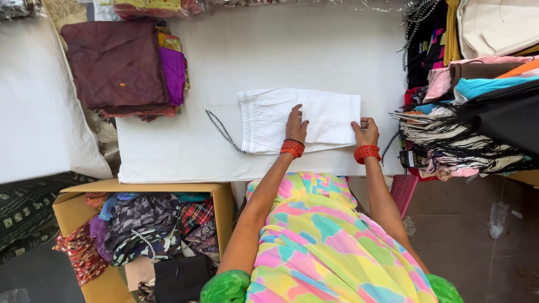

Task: The person folds a white pair of pants, a black pair of pants, and a beige pair of pants on a white table. Each item is smoothed, folded in half, and then folded again into a compact rectangle before being placed on a stack.

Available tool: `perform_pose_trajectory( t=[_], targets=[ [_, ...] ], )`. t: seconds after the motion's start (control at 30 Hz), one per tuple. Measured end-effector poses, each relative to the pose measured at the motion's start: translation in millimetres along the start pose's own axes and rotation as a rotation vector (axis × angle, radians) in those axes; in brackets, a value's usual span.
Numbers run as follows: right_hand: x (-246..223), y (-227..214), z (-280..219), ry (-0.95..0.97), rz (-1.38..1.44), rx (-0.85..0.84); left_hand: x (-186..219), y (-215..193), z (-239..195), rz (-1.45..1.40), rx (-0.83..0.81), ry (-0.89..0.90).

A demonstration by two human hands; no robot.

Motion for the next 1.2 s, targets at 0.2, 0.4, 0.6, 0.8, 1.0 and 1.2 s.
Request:
perform_pose_trajectory(
  t=[0.2, 0.4, 0.6, 0.8, 1.0, 1.2],
  targets=[
    [-22.4, -5.2, -25.1, 0.039, -0.010, 0.017, 15.2, -22.9, -9.8, 0.182, 0.014, -0.044],
    [-52.8, 18.0, -37.7, -0.529, -0.301, 0.175, 45.8, 24.4, -9.5, 0.454, -0.196, 0.435],
    [-72.9, 54.6, -26.2, -0.719, -0.582, 0.035, 54.1, 32.3, 2.6, 0.758, -0.584, 0.402],
    [-67.1, 51.9, -18.4, -0.619, -0.752, 0.009, 4.5, 41.9, -2.2, 0.855, -0.484, 0.363],
    [-61.0, 31.7, -0.7, -0.515, -0.679, 0.059, 4.3, 7.9, -10.8, 0.876, -0.426, 0.215],
    [-12.9, 17.5, -44.2, -0.546, -0.588, 0.184, 7.6, -13.1, -29.2, 0.590, -0.221, 0.163]
  ],
)
Point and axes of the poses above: each hand's wrist, its own z-axis towards the middle knuckle, its own y-axis out of the palm, x = y × z, the point moved 6 cm from there along z, towards the middle knuckle, and after that the axes turned 6 degrees about y, right-handed, at the moved point
